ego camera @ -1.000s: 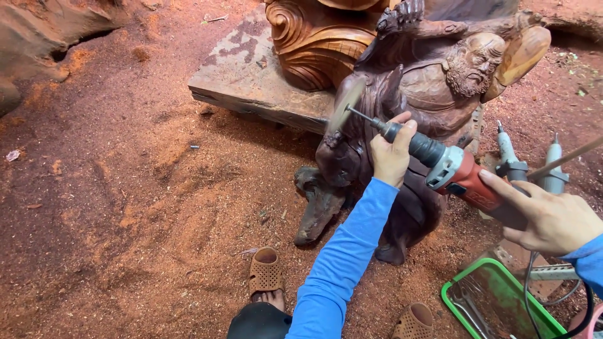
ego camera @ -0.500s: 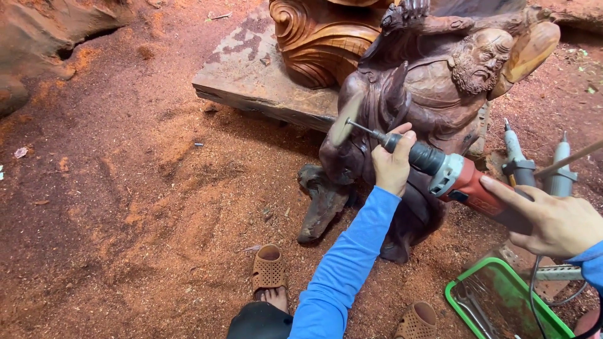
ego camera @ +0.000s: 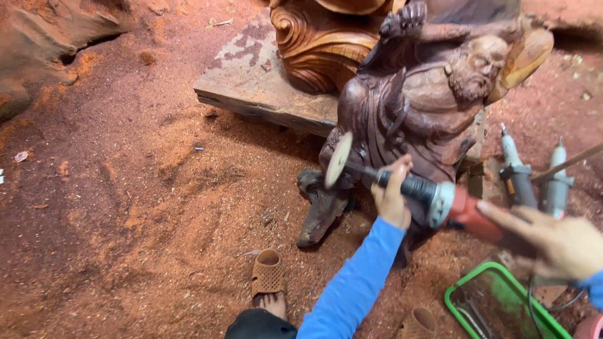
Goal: Sanding and polishing an intricately carved wooden statue using a handheld power sander
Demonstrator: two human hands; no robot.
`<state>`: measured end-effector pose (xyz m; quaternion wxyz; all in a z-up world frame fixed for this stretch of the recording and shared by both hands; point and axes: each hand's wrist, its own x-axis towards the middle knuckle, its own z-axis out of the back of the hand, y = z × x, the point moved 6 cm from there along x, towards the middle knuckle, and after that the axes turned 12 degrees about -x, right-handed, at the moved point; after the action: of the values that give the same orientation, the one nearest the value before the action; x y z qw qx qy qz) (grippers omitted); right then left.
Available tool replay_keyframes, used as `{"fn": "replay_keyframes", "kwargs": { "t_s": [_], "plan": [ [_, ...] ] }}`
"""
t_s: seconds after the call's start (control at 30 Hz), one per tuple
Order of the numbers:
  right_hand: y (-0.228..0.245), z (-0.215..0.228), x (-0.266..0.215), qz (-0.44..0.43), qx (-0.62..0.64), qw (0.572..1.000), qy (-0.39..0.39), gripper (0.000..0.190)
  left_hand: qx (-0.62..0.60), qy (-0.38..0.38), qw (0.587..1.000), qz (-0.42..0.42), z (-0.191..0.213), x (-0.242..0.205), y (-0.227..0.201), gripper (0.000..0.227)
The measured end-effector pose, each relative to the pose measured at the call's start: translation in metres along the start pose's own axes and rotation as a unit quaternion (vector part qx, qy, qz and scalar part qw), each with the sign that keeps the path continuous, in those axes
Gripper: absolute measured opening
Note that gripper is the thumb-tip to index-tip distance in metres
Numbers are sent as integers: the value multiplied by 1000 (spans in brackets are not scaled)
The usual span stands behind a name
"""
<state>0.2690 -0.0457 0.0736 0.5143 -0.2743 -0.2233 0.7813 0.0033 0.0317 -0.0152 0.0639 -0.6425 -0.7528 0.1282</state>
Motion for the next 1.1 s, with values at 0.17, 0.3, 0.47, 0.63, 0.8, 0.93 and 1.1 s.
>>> {"fn": "replay_keyframes", "kwargs": {
  "t_s": [0.17,0.3,0.47,0.63,0.8,0.93,1.1],
  "plan": [
    [45,51,-48,-62,23,980,-190,99,-290,-15,948,128,2,-31,1,31],
    [89,57,-108,-170,299,832,-435,27,-249,-103,958,95,28,-13,-6,24],
    [85,-7,-57,-130,857,490,-89,78,-289,-105,942,134,2,-2,-9,14],
    [27,48,-37,-6,914,276,-298,91,-374,10,898,233,-73,18,9,9],
    [8,192,-1,148,918,276,-242,78,-178,108,938,278,-109,55,25,33],
    [-30,58,-2,-114,895,244,-355,47,-143,95,968,183,-110,79,27,22],
    [-36,34,0,-117,893,276,-335,43,-77,49,975,203,-95,82,42,23]
  ]
}}
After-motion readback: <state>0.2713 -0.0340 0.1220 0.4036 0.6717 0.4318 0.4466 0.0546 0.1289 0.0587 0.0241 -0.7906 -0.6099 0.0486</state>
